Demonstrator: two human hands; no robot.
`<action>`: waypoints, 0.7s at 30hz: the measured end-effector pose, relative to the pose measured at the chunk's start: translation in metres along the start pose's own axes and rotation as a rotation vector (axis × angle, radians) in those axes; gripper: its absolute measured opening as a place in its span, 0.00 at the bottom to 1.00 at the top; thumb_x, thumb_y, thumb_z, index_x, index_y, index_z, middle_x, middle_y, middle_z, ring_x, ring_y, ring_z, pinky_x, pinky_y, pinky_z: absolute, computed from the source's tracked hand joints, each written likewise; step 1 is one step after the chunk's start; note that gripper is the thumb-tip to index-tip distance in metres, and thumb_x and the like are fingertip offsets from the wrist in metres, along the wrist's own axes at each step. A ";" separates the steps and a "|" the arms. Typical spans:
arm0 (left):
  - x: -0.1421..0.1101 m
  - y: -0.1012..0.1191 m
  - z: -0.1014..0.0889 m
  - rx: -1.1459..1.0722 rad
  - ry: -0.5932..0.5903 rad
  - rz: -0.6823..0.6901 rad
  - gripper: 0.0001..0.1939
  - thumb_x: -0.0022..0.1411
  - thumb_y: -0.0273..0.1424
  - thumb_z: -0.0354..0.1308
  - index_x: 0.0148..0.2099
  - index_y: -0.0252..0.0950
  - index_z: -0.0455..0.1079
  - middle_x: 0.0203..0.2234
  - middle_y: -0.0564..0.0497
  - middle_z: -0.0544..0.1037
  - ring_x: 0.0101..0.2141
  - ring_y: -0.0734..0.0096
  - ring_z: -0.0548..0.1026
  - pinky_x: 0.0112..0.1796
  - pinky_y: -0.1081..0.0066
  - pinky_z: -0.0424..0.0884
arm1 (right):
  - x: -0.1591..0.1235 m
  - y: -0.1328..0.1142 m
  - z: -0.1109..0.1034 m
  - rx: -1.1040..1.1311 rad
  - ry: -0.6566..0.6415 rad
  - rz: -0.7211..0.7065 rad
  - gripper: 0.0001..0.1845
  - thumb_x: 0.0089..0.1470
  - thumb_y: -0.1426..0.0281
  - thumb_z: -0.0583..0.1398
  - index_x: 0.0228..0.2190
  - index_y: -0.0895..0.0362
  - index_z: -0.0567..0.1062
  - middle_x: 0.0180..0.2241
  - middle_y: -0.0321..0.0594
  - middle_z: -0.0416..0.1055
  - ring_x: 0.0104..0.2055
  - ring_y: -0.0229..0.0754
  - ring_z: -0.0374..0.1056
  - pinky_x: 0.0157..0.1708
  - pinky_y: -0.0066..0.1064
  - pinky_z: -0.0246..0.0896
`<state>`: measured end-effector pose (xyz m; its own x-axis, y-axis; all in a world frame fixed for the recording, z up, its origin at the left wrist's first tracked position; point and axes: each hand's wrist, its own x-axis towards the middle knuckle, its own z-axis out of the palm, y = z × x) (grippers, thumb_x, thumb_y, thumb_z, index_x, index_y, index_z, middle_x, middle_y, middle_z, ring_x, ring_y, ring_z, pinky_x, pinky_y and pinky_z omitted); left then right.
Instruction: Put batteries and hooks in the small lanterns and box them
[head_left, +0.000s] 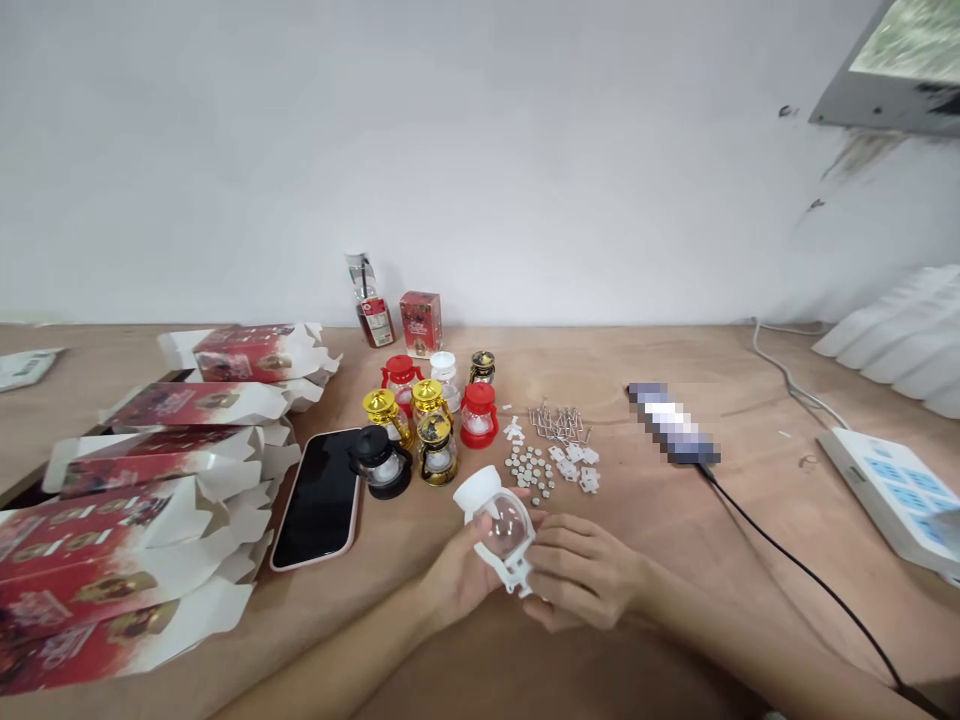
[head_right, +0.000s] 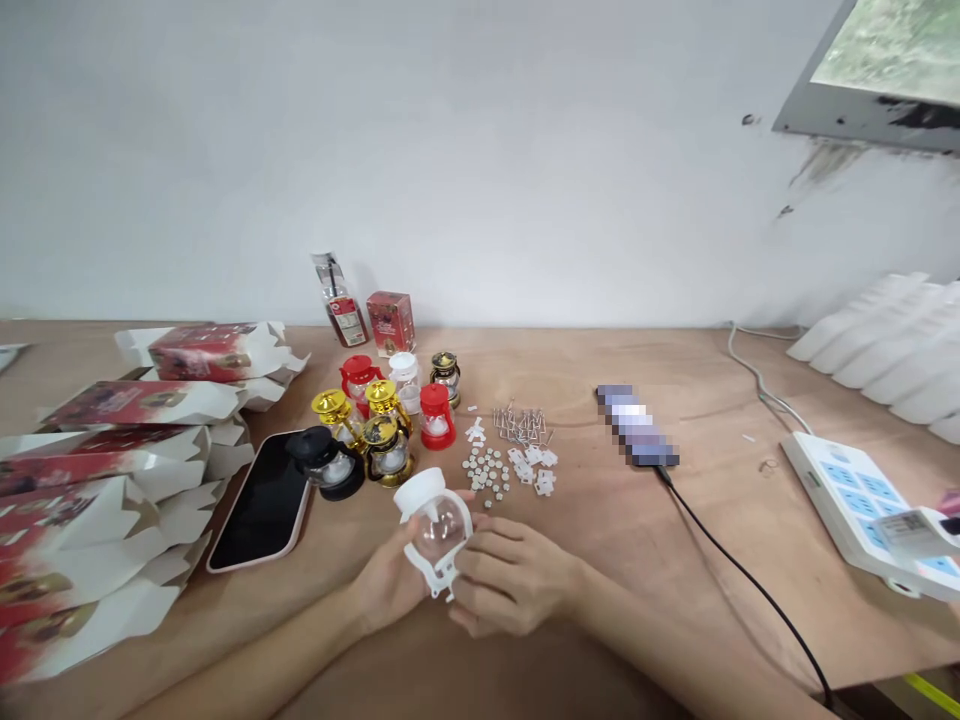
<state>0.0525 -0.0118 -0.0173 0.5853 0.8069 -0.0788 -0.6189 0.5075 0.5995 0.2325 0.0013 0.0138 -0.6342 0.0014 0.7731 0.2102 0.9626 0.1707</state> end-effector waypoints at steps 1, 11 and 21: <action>-0.003 0.001 0.001 0.039 0.010 0.026 0.31 0.50 0.44 0.66 0.53 0.38 0.66 0.38 0.47 0.76 0.40 0.60 0.75 0.38 0.66 0.69 | -0.006 -0.001 0.002 0.038 0.040 0.017 0.07 0.56 0.70 0.54 0.35 0.59 0.70 0.31 0.44 0.72 0.34 0.41 0.70 0.34 0.34 0.70; -0.007 0.025 -0.005 0.937 0.204 0.670 0.35 0.50 0.45 0.64 0.55 0.42 0.54 0.39 0.46 0.69 0.38 0.60 0.72 0.37 0.59 0.72 | -0.027 0.019 0.024 -0.137 -0.104 0.689 0.12 0.58 0.76 0.55 0.43 0.56 0.70 0.35 0.45 0.72 0.39 0.46 0.67 0.37 0.39 0.69; 0.000 0.020 -0.012 1.481 0.214 0.896 0.32 0.47 0.26 0.63 0.54 0.43 0.58 0.44 0.46 0.69 0.46 0.58 0.71 0.44 0.57 0.71 | -0.036 0.029 0.035 -0.201 -0.211 0.722 0.08 0.58 0.75 0.56 0.33 0.55 0.76 0.32 0.44 0.73 0.37 0.47 0.63 0.37 0.41 0.67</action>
<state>0.0336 0.0019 -0.0144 0.2097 0.7440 0.6344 0.3478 -0.6632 0.6628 0.2354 0.0384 -0.0304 -0.4130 0.6798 0.6061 0.7431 0.6363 -0.2073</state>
